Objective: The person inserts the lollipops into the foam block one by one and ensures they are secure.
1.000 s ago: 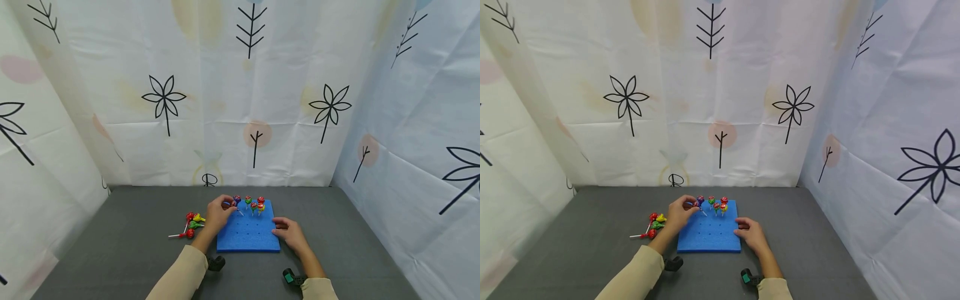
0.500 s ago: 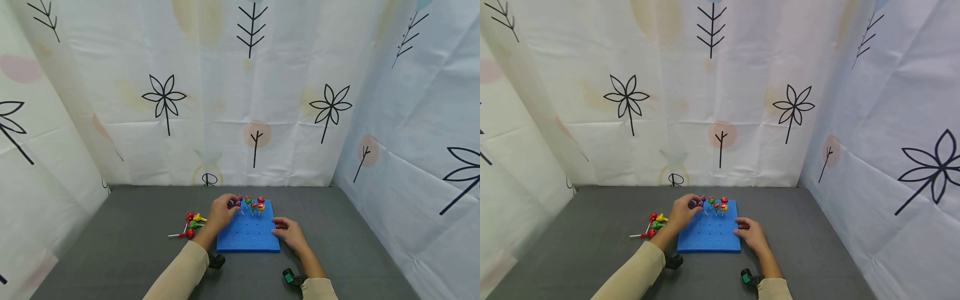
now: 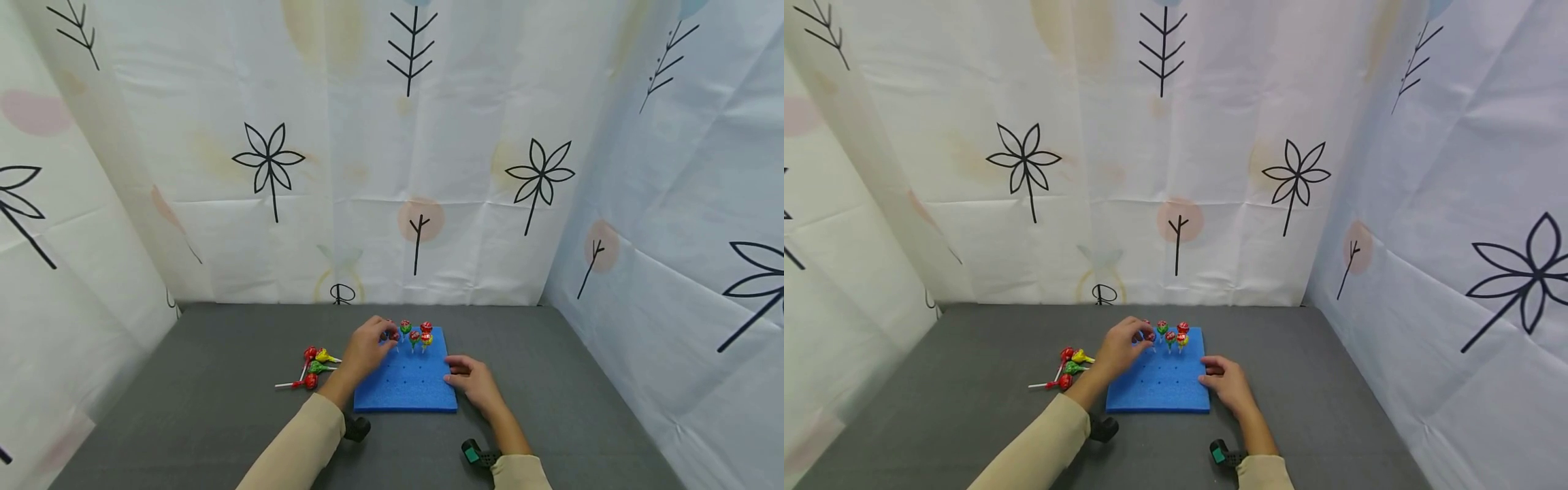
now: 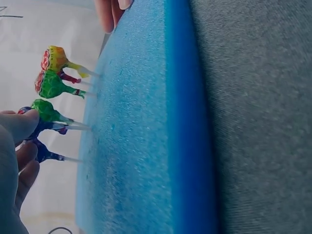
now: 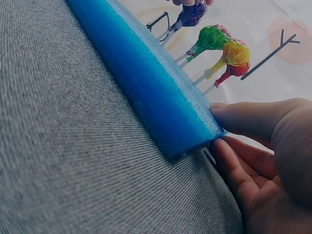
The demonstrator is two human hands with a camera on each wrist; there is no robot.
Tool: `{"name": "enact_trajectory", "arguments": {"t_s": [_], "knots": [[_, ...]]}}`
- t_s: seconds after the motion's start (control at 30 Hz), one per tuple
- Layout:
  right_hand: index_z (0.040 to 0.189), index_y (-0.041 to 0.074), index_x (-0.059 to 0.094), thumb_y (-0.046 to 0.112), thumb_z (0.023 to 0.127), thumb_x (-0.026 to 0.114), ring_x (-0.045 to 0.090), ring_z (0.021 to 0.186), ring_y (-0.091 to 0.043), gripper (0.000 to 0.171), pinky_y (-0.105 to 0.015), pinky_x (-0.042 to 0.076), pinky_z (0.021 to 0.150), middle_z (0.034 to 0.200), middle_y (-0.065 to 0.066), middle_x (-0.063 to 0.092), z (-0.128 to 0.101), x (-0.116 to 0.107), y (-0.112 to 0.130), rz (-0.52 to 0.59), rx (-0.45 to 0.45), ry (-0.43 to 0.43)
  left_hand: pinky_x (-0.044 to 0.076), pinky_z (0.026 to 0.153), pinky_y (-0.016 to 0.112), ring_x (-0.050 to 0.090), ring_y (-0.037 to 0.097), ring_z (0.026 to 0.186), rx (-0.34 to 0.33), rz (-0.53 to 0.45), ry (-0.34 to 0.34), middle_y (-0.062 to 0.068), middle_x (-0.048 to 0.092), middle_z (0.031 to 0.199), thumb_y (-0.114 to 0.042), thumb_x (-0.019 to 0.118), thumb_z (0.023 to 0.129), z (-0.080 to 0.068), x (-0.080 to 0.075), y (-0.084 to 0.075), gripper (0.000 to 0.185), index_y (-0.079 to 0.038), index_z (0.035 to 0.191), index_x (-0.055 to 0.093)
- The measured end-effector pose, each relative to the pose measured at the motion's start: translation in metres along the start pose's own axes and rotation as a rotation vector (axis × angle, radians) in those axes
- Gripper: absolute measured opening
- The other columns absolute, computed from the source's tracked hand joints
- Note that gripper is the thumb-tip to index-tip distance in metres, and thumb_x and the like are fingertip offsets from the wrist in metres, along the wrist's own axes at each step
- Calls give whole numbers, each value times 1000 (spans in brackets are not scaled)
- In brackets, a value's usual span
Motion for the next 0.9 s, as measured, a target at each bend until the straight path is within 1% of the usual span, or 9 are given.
{"name": "enact_trajectory", "arguments": {"t_s": [0.07, 0.13, 0.27, 0.43, 0.6, 0.7, 0.9], "knots": [[115, 1, 68, 2, 85, 74, 61, 100, -27, 31, -44, 50, 88, 112, -10, 66, 0, 0, 0, -2, 0, -1, 52, 69, 28, 59, 13, 81, 19, 43, 23, -2, 61, 95, -12, 80, 82, 2, 1, -3, 17, -14, 97, 71], [115, 1, 68, 2, 84, 74, 61, 100, -27, 31, -44, 51, 88, 112, -11, 66, 1, 1, -1, -2, 0, -1, 52, 69, 28, 58, 11, 80, 21, 84, 49, -3, 62, 95, -14, 80, 82, 3, 2, -4, 17, -15, 97, 72], [115, 1, 68, 1, 84, 74, 61, 100, -27, 31, -43, 51, 87, 112, -11, 66, 1, 2, -1, -8, -4, -1, 53, 72, 30, 61, 11, 83, -6, 131, 91, -4, 64, 98, -18, 79, 83, 5, 4, -5, 18, -17, 100, 73], [114, 1, 68, 0, 84, 74, 62, 99, -26, 31, -41, 51, 85, 111, -11, 67, 1, 1, 0, -7, -11, -3, 54, 75, 31, 63, 12, 86, -41, 151, 128, -4, 65, 102, -20, 78, 85, 6, 6, -4, 20, -18, 104, 73], [114, 0, 68, 0, 84, 73, 61, 99, -26, 31, -42, 51, 85, 111, -11, 67, 2, 1, 0, -5, -9, -3, 53, 72, 30, 62, 11, 84, -60, 121, 148, -3, 64, 107, -19, 78, 84, 5, 7, -3, 25, -16, 109, 72], [115, 1, 68, 1, 85, 73, 61, 100, -26, 31, -43, 50, 87, 112, -11, 66, 1, 1, -1, -3, 9, 1, 52, 69, 28, 61, 10, 82, -68, 94, 150, -3, 64, 108, -19, 78, 85, 3, 8, -1, 28, -16, 112, 72], [116, 1, 68, 2, 85, 73, 60, 101, -26, 31, -44, 50, 89, 113, -11, 66, 1, 1, -2, -11, 16, 1, 49, 64, 26, 59, 12, 78, -66, 28, 111, -3, 63, 108, -17, 78, 84, 2, 5, 1, 29, -16, 113, 71]]}}
Point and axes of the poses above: each hand's wrist, its own z-axis towards the middle knuckle, its own x-axis out of the palm, y = z × x, the point moved 6 cm from there along z, towards the middle knuckle
